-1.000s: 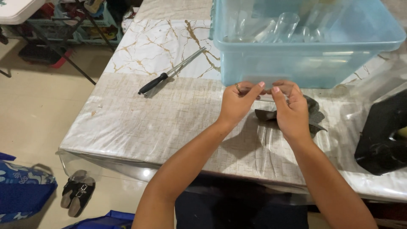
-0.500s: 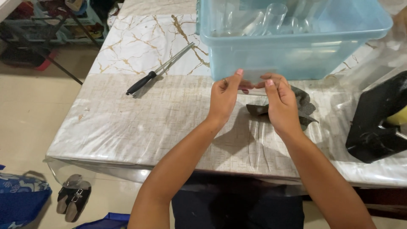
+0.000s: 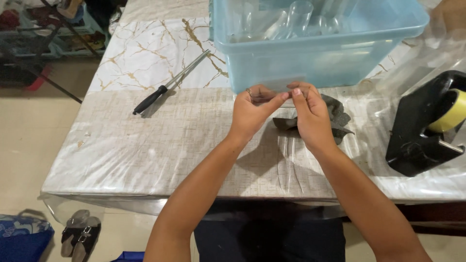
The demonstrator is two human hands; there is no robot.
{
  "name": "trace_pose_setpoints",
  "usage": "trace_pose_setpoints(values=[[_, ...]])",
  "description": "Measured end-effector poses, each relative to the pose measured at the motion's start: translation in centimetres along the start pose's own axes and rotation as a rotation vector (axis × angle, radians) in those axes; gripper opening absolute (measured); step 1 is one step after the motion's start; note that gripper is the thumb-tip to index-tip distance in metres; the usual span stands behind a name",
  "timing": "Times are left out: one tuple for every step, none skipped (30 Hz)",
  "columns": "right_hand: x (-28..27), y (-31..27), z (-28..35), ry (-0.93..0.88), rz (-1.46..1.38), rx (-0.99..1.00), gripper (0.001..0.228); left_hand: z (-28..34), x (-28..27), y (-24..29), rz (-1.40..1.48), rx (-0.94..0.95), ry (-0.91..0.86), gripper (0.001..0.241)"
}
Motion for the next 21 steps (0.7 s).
trace_pose_setpoints(values=[[-0.1,0.2,-0.1,0.010,-0.026,0.021,0.028,0.0,0.2,0.2,-0.067,0.017,-0.025,0.024],[-0.3,0.3,-0.1,0.014,-0.025,0.021,0.028,0.0,0.2,0.1,-0.067,0.016,-0.030,0.024],[-0.4,0.4,-0.2,0.003,-0.081,0.021,0.027,-0.1,0.3,0.3,-0.085,0.052,-0.048,0.024],[-0.5,0.5,-0.2,-0.008,-0.136,0.020,0.027,-0.1,0.4,0.5,-0.102,0.088,-0.068,0.026],[-0.7,0.6,-0.4,-0.003,-0.135,0.019,0.027,-0.2,0.5,0.0,-0.102,0.088,-0.073,0.026],[-1.4,0.9,-0.5,0.049,-0.174,0.040,0.025,-0.3,0.6,-0.2,-0.085,0.135,-0.086,0.028],[-2.0,1.1,-0.6,0.102,-0.213,0.060,0.023,-0.4,0.9,-0.3,-0.067,0.183,-0.099,0.031],[-2.2,0.5,-0.5,0.113,-0.212,0.058,0.023,-0.4,1.0,-0.1,-0.066,0.182,-0.110,0.031],[-2.5,-1.5,-0.5,0.121,0.065,-0.108,0.019,-0.5,0.8,0.4,-0.001,0.193,-0.096,0.028],[-2.1,-3.3,-0.1,0.127,0.339,-0.265,0.017,-0.3,0.5,0.7,0.059,0.201,-0.082,0.027],[-2.3,-3.7,0.1,0.140,0.336,-0.262,0.017,-0.3,0.2,0.5,0.055,0.195,-0.094,0.027],[-2.2,-4.5,0.3,0.136,0.411,-0.316,0.015,-0.4,-0.6,0.6,0.073,0.220,-0.035,0.024],[-2.2,-5.3,0.5,0.132,0.486,-0.368,0.013,-0.4,-1.4,0.6,0.091,0.245,0.024,0.024],[-2.5,-5.5,0.4,0.154,0.491,-0.367,0.013,-0.6,-1.6,0.4,0.092,0.243,0.002,0.024],[-2.9,-5.9,0.5,0.170,0.431,-0.399,0.015,-0.8,-2.4,0.5,0.137,0.287,0.054,0.023],[-3.6,-6.5,0.6,0.190,0.379,-0.433,0.017,-1.0,-2.9,0.5,0.190,0.330,0.099,0.022],[-4.6,-6.5,0.5,0.218,0.392,-0.435,0.017,-1.0,-2.5,0.8,0.198,0.327,0.070,0.022],[-5.3,-6.5,0.4,0.200,0.301,-0.452,0.015,-1.0,-2.7,0.9,0.256,0.311,0.090,0.020],[-6.0,-6.4,0.3,0.182,0.211,-0.469,0.014,-0.9,-3.0,1.0,0.313,0.294,0.110,0.018],[-6.8,-7.0,0.3,0.203,0.223,-0.473,0.014,-0.8,-2.7,1.3,0.320,0.291,0.087,0.018],[-7.7,-7.3,0.3,0.221,0.176,-0.453,0.012,-0.8,-2.7,1.4,0.311,0.263,0.099,0.018]])
Point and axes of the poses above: each hand's wrist, its own z-axis away from the middle knuckle, its own x-axis out of the palm, y = z × x, the point moved 8 cm from there along -z, towards the middle knuckle, and after that the axes turned 14 degrees about -z, right-handed, at the moved point
